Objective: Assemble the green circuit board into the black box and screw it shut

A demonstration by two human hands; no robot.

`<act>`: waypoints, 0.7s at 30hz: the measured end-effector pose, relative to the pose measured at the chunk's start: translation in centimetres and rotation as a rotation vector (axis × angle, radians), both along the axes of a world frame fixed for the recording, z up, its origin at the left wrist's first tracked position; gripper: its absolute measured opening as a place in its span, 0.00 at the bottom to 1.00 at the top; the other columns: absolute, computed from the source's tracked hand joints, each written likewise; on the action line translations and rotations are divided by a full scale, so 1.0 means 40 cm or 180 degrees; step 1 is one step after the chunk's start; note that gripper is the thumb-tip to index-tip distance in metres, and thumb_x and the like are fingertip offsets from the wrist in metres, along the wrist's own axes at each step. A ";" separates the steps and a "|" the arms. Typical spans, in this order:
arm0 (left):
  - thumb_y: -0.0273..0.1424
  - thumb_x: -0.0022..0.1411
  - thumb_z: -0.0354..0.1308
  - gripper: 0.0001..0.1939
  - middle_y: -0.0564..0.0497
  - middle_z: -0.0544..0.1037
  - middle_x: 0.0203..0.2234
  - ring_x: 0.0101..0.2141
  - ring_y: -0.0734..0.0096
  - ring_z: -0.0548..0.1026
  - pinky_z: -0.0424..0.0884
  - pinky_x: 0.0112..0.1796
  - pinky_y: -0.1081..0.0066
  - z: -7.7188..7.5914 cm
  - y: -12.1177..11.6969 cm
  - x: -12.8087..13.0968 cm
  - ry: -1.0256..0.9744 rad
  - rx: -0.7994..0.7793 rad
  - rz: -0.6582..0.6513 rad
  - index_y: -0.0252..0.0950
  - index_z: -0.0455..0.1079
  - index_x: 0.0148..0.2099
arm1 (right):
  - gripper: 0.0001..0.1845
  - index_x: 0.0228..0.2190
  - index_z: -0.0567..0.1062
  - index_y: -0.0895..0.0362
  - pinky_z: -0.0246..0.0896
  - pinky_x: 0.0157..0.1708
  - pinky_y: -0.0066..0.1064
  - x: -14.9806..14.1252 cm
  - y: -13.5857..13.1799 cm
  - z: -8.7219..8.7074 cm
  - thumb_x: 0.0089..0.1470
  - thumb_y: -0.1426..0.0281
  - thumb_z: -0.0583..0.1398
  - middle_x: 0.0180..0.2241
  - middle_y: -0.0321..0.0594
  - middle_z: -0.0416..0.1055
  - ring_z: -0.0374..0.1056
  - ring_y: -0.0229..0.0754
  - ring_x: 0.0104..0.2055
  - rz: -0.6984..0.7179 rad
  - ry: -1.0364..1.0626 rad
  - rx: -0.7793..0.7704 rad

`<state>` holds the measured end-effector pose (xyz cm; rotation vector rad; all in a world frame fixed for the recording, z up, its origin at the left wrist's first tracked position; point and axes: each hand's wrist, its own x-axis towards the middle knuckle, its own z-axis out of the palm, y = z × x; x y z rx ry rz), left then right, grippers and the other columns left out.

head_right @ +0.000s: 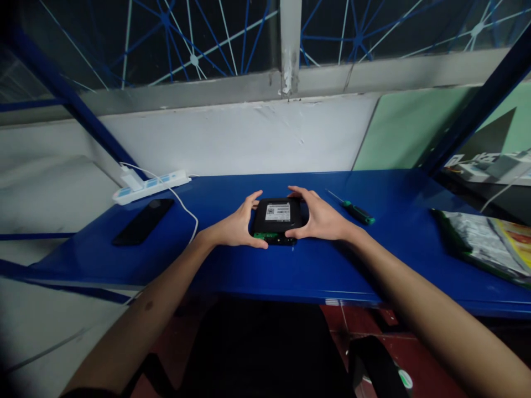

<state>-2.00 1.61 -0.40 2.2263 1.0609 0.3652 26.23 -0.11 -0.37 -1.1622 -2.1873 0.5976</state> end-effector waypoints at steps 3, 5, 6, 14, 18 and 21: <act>0.50 0.44 0.72 0.72 0.31 0.53 0.68 0.67 0.30 0.54 0.58 0.60 0.37 0.006 0.010 -0.017 0.0058 0.0064 0.0037 0.42 0.25 0.75 | 0.61 0.67 0.54 0.52 0.58 0.63 0.60 0.020 0.011 0.005 0.38 0.50 0.73 0.61 0.54 0.65 0.64 0.60 0.62 -0.0126 -0.0043 0.0124; 0.50 0.44 0.72 0.70 0.31 0.55 0.67 0.66 0.28 0.54 0.58 0.59 0.35 0.016 0.020 -0.037 0.0186 0.0098 0.0079 0.43 0.29 0.75 | 0.61 0.67 0.55 0.52 0.58 0.63 0.60 0.035 0.019 0.007 0.38 0.49 0.72 0.61 0.54 0.66 0.64 0.61 0.62 -0.0245 -0.0066 0.0156; 0.50 0.44 0.72 0.68 0.32 0.56 0.67 0.66 0.28 0.54 0.57 0.59 0.35 0.023 0.024 -0.050 0.0274 0.0094 0.0089 0.42 0.31 0.75 | 0.61 0.67 0.55 0.52 0.58 0.63 0.60 0.041 0.023 0.008 0.38 0.48 0.72 0.61 0.53 0.66 0.64 0.61 0.62 -0.0299 -0.0083 0.0167; 0.51 0.45 0.71 0.66 0.34 0.58 0.68 0.66 0.32 0.59 0.58 0.60 0.42 0.091 0.035 -0.190 0.0913 -0.0012 0.0557 0.42 0.34 0.74 | 0.63 0.67 0.55 0.55 0.59 0.61 0.62 0.061 0.036 0.010 0.37 0.46 0.71 0.60 0.54 0.67 0.62 0.64 0.63 -0.0480 -0.0309 0.0284; 0.52 0.45 0.72 0.66 0.35 0.58 0.69 0.65 0.34 0.62 0.61 0.59 0.44 0.107 0.034 -0.251 0.1040 -0.0049 0.0643 0.43 0.34 0.74 | 0.62 0.67 0.55 0.55 0.59 0.60 0.63 0.055 0.033 0.011 0.37 0.46 0.71 0.60 0.54 0.67 0.61 0.65 0.63 -0.0461 -0.0329 0.0277; 0.53 0.46 0.71 0.65 0.35 0.54 0.71 0.67 0.33 0.58 0.62 0.58 0.44 0.127 0.028 -0.271 0.1079 -0.0030 0.0656 0.44 0.34 0.75 | 0.63 0.68 0.55 0.56 0.59 0.60 0.62 0.049 0.030 0.010 0.38 0.46 0.71 0.59 0.54 0.68 0.61 0.65 0.63 -0.0416 -0.0380 0.0283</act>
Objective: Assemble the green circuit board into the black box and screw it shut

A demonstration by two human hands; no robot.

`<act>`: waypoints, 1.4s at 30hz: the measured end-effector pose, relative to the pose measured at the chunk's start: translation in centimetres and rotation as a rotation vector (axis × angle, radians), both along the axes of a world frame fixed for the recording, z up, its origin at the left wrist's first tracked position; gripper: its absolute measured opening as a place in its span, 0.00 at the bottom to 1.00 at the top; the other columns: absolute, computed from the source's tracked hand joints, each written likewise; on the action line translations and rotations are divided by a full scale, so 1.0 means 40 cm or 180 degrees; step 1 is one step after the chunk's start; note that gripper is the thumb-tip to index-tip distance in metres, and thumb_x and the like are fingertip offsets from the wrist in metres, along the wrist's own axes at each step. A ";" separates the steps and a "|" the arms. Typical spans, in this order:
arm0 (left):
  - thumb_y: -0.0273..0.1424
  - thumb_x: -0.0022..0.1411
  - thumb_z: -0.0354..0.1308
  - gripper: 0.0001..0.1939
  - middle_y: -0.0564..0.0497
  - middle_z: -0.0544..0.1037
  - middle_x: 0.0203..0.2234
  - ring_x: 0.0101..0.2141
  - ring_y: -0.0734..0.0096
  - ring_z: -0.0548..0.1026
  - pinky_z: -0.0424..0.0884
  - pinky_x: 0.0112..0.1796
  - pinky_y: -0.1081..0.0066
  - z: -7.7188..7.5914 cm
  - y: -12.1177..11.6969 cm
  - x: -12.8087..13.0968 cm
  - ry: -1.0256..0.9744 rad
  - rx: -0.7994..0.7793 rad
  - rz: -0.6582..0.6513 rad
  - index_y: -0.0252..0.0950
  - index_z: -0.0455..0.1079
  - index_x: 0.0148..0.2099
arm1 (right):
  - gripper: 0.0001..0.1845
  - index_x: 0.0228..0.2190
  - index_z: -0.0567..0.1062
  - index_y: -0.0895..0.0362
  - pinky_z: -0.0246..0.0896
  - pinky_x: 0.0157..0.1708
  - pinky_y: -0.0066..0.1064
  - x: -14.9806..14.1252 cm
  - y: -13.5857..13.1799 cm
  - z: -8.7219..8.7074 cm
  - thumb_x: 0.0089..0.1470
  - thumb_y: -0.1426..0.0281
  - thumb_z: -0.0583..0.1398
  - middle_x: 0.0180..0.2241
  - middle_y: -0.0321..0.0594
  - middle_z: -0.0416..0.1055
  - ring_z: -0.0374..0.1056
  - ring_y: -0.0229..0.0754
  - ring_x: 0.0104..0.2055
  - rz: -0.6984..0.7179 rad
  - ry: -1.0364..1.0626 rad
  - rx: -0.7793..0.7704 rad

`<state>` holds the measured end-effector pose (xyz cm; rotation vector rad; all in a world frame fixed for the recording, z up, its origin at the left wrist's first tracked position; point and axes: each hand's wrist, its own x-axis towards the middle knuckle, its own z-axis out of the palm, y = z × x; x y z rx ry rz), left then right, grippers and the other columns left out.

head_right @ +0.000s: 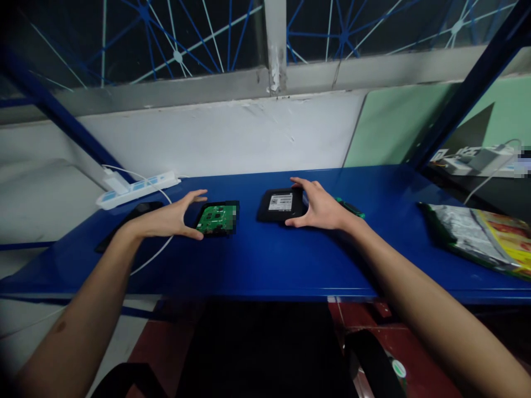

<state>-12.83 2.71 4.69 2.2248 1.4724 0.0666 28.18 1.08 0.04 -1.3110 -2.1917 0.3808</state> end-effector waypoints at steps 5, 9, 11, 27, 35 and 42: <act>0.55 0.56 0.63 0.53 0.40 0.51 0.72 0.68 0.38 0.57 0.63 0.59 0.48 0.039 -0.031 0.086 -0.0183 0.0356 -0.0122 0.45 0.43 0.74 | 0.62 0.68 0.55 0.55 0.60 0.60 0.61 -0.009 -0.004 -0.001 0.38 0.47 0.71 0.59 0.53 0.68 0.62 0.64 0.62 0.0079 -0.0076 0.0004; 0.58 0.56 0.61 0.53 0.41 0.51 0.72 0.68 0.38 0.56 0.61 0.60 0.46 0.024 -0.034 0.232 -0.0223 0.0472 -0.0633 0.44 0.44 0.74 | 0.61 0.68 0.55 0.53 0.60 0.58 0.64 -0.014 -0.008 -0.004 0.39 0.47 0.71 0.60 0.53 0.68 0.62 0.65 0.61 0.0175 -0.0100 0.0124; 0.57 0.55 0.63 0.54 0.39 0.52 0.71 0.68 0.39 0.54 0.60 0.62 0.47 0.003 -0.018 0.297 -0.0256 0.0477 -0.0970 0.40 0.45 0.74 | 0.61 0.68 0.55 0.53 0.60 0.58 0.64 -0.017 -0.011 -0.004 0.39 0.47 0.71 0.60 0.53 0.68 0.62 0.64 0.61 0.0203 -0.0098 0.0170; 0.46 0.49 0.69 0.49 0.40 0.64 0.62 0.62 0.44 0.61 0.62 0.60 0.46 -0.036 0.028 0.400 -0.0774 0.0622 -0.1603 0.39 0.54 0.68 | 0.66 0.68 0.53 0.58 0.57 0.63 0.63 -0.036 -0.023 -0.006 0.37 0.44 0.71 0.63 0.59 0.64 0.62 0.65 0.64 0.0394 0.0133 0.0238; 0.46 0.50 0.70 0.53 0.42 0.59 0.60 0.63 0.38 0.56 0.60 0.60 0.37 -0.049 0.040 0.377 -0.1221 0.0882 -0.1541 0.50 0.46 0.71 | 0.71 0.72 0.38 0.53 0.49 0.67 0.66 -0.051 -0.030 -0.012 0.41 0.45 0.71 0.72 0.57 0.47 0.49 0.66 0.72 0.0562 0.0447 0.0084; 0.46 0.52 0.70 0.47 0.44 0.56 0.60 0.63 0.39 0.58 0.62 0.61 0.40 -0.051 0.039 0.374 -0.1490 0.0706 -0.1401 0.54 0.53 0.69 | 0.69 0.72 0.39 0.51 0.49 0.68 0.64 -0.060 -0.031 -0.015 0.43 0.45 0.70 0.72 0.54 0.46 0.51 0.65 0.72 0.0653 0.0384 0.0035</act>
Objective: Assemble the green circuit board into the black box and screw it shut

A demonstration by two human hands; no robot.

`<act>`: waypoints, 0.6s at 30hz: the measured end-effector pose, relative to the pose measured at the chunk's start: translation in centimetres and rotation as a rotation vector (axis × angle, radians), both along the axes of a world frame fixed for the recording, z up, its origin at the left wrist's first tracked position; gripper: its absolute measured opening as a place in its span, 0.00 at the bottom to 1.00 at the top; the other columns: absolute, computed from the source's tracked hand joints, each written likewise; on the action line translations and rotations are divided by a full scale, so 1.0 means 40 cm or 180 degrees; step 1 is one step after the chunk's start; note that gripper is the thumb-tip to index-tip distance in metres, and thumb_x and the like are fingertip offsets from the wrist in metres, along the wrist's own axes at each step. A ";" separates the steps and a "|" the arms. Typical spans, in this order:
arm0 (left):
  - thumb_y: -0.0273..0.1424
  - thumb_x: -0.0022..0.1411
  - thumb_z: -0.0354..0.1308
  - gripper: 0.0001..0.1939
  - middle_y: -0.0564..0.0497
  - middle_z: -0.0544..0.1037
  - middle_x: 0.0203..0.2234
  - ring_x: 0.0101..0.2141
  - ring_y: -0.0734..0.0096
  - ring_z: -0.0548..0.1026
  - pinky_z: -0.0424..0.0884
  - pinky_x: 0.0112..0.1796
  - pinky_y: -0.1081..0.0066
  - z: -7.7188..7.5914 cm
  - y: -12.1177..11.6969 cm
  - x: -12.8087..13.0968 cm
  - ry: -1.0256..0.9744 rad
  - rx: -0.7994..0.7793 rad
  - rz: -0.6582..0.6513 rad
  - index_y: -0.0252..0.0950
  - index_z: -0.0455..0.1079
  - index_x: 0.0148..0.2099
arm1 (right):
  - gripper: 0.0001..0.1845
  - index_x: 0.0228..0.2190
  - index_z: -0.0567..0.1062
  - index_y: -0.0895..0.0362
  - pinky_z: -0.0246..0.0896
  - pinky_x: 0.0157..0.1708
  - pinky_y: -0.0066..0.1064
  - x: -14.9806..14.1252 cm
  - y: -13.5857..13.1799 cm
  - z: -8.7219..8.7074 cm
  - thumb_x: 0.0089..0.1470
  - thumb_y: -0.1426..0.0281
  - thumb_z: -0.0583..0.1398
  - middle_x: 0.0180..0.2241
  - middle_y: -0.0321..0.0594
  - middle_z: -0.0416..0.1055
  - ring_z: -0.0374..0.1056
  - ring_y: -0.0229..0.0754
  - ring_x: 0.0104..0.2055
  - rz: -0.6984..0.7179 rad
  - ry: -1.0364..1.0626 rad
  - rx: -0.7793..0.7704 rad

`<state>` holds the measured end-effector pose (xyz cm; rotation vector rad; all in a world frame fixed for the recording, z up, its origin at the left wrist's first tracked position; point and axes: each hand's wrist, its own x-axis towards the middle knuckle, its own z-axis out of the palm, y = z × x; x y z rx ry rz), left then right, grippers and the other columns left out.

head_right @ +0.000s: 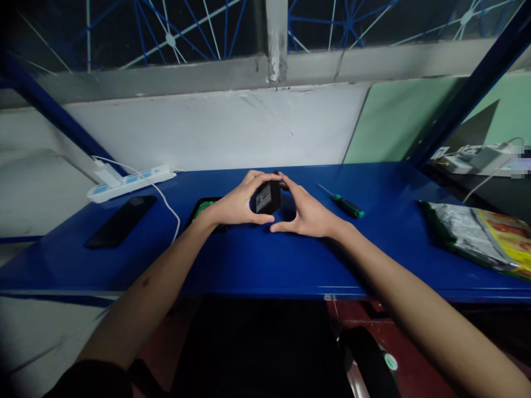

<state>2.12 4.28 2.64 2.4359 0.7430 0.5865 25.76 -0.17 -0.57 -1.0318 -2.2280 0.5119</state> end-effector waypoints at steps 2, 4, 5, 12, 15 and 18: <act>0.44 0.51 0.70 0.45 0.44 0.58 0.60 0.62 0.41 0.60 0.62 0.62 0.42 -0.001 -0.001 0.001 -0.0164 0.0031 -0.0029 0.52 0.55 0.68 | 0.68 0.72 0.38 0.50 0.50 0.68 0.64 -0.001 -0.002 0.002 0.43 0.46 0.70 0.72 0.53 0.46 0.51 0.65 0.71 0.0020 -0.0005 -0.0034; 0.44 0.51 0.70 0.45 0.44 0.58 0.59 0.62 0.42 0.61 0.62 0.62 0.44 -0.001 -0.001 0.001 -0.0214 0.0038 -0.0023 0.51 0.55 0.68 | 0.69 0.72 0.36 0.50 0.51 0.67 0.64 -0.002 -0.003 0.003 0.43 0.46 0.70 0.72 0.54 0.47 0.52 0.65 0.71 0.0019 -0.0001 -0.0054; 0.44 0.52 0.70 0.45 0.44 0.58 0.59 0.62 0.43 0.61 0.62 0.62 0.44 0.000 -0.001 0.002 -0.0184 0.0031 -0.0001 0.51 0.54 0.68 | 0.70 0.72 0.35 0.51 0.51 0.67 0.64 -0.002 -0.003 0.002 0.43 0.46 0.70 0.72 0.55 0.47 0.52 0.65 0.71 0.0012 -0.0002 -0.0064; 0.45 0.51 0.70 0.42 0.44 0.61 0.56 0.61 0.43 0.63 0.63 0.61 0.43 -0.005 0.002 0.005 -0.0164 0.0111 0.0087 0.51 0.58 0.66 | 0.72 0.72 0.32 0.55 0.51 0.67 0.64 -0.003 0.001 -0.005 0.44 0.44 0.69 0.71 0.59 0.51 0.52 0.66 0.71 -0.0070 -0.0072 -0.0186; 0.43 0.50 0.71 0.41 0.44 0.62 0.59 0.60 0.45 0.65 0.64 0.60 0.46 -0.010 0.004 0.006 -0.0440 0.0098 0.0078 0.48 0.58 0.62 | 0.73 0.72 0.32 0.56 0.53 0.65 0.64 0.000 0.004 -0.008 0.44 0.44 0.69 0.69 0.62 0.54 0.55 0.66 0.70 -0.0098 -0.0059 -0.0279; 0.44 0.49 0.71 0.40 0.44 0.62 0.60 0.61 0.48 0.66 0.65 0.61 0.49 -0.014 0.005 0.008 -0.0691 0.0037 0.0031 0.47 0.56 0.59 | 0.72 0.72 0.32 0.54 0.53 0.64 0.66 0.004 0.005 -0.010 0.44 0.44 0.69 0.69 0.60 0.54 0.54 0.67 0.70 -0.0102 -0.0064 -0.0312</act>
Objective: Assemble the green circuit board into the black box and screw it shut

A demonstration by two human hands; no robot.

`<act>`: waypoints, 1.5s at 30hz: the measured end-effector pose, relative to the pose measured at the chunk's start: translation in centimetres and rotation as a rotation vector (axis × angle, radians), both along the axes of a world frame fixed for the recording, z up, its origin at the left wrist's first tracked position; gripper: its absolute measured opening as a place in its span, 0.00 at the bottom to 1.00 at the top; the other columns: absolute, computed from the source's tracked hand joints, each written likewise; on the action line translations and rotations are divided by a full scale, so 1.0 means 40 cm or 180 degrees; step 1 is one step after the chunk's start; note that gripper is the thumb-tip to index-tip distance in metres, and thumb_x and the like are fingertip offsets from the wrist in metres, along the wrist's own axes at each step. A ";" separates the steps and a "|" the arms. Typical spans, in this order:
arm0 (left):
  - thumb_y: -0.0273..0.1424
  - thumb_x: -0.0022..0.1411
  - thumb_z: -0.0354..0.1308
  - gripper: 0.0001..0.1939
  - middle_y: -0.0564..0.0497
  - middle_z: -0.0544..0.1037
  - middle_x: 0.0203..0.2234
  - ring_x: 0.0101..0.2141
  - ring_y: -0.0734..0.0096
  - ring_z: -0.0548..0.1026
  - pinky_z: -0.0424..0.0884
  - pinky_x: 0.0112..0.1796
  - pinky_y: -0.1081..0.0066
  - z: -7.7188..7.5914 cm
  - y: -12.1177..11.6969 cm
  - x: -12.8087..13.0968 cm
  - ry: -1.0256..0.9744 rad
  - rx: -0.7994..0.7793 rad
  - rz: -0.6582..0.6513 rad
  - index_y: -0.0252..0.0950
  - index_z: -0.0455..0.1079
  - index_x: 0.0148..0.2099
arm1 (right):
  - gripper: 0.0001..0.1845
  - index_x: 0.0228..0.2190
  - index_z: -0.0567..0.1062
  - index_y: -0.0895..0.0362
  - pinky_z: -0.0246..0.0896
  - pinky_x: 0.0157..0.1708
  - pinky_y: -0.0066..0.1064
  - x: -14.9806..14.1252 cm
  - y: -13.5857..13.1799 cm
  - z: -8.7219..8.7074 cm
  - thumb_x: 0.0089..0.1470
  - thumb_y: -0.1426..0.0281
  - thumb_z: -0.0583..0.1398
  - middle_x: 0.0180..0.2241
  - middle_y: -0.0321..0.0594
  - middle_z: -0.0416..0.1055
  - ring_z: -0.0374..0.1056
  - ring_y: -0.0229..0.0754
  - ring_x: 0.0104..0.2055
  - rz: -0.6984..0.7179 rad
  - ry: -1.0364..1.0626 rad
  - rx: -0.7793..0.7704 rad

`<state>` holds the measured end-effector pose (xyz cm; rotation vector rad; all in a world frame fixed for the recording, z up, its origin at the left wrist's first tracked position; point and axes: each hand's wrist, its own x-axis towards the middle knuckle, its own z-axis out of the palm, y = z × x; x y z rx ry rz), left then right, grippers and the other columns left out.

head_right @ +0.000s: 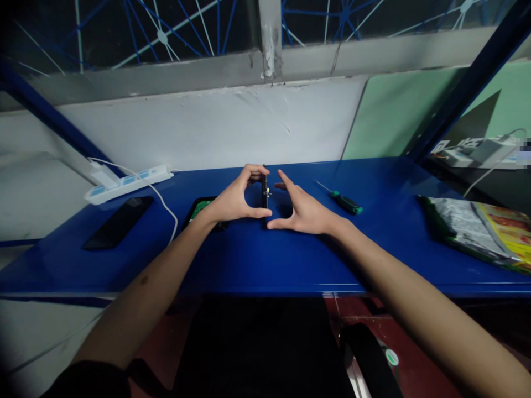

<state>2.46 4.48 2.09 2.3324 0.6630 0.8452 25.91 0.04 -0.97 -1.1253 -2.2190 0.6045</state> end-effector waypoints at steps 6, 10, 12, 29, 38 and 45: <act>0.45 0.49 0.72 0.41 0.43 0.59 0.61 0.62 0.49 0.64 0.63 0.62 0.52 -0.009 0.007 0.000 -0.0172 -0.0055 -0.0081 0.46 0.52 0.58 | 0.72 0.72 0.30 0.51 0.50 0.64 0.71 -0.006 -0.003 0.002 0.44 0.44 0.68 0.70 0.60 0.52 0.53 0.68 0.70 0.0111 -0.0033 -0.0036; 0.45 0.48 0.72 0.42 0.43 0.59 0.60 0.61 0.48 0.65 0.63 0.61 0.50 -0.011 0.007 0.003 -0.0217 -0.0152 -0.0135 0.46 0.50 0.57 | 0.72 0.72 0.30 0.52 0.48 0.65 0.69 -0.009 -0.001 -0.004 0.45 0.45 0.69 0.72 0.60 0.46 0.49 0.67 0.72 0.0144 0.0018 -0.0100; 0.45 0.48 0.72 0.42 0.42 0.59 0.60 0.61 0.48 0.65 0.64 0.61 0.50 -0.011 0.006 0.008 -0.0289 -0.0196 -0.0174 0.46 0.50 0.56 | 0.72 0.72 0.30 0.52 0.48 0.66 0.69 -0.008 0.003 -0.010 0.45 0.46 0.69 0.72 0.59 0.45 0.49 0.66 0.72 0.0171 0.0088 -0.0134; 0.44 0.48 0.72 0.42 0.43 0.60 0.63 0.65 0.48 0.62 0.59 0.65 0.50 -0.013 0.023 0.001 -0.0155 -0.0290 -0.0001 0.47 0.53 0.59 | 0.77 0.71 0.41 0.65 0.59 0.62 0.62 -0.005 0.021 -0.005 0.36 0.40 0.69 0.61 0.65 0.64 0.62 0.67 0.64 -0.0564 -0.0119 0.0196; 0.43 0.47 0.74 0.47 0.40 0.63 0.65 0.65 0.45 0.63 0.60 0.64 0.47 -0.018 0.040 -0.013 0.0017 -0.0162 0.0230 0.43 0.55 0.65 | 0.73 0.70 0.44 0.67 0.57 0.62 0.63 -0.010 0.022 0.002 0.37 0.43 0.69 0.59 0.64 0.65 0.63 0.68 0.62 -0.0853 -0.0345 0.0250; 0.41 0.46 0.75 0.44 0.40 0.68 0.62 0.62 0.47 0.68 0.65 0.61 0.51 -0.012 0.037 -0.013 0.0157 -0.0096 0.0459 0.40 0.60 0.62 | 0.71 0.70 0.47 0.68 0.56 0.62 0.60 -0.009 0.027 -0.011 0.38 0.43 0.69 0.57 0.62 0.66 0.62 0.68 0.61 -0.1007 -0.0532 0.0348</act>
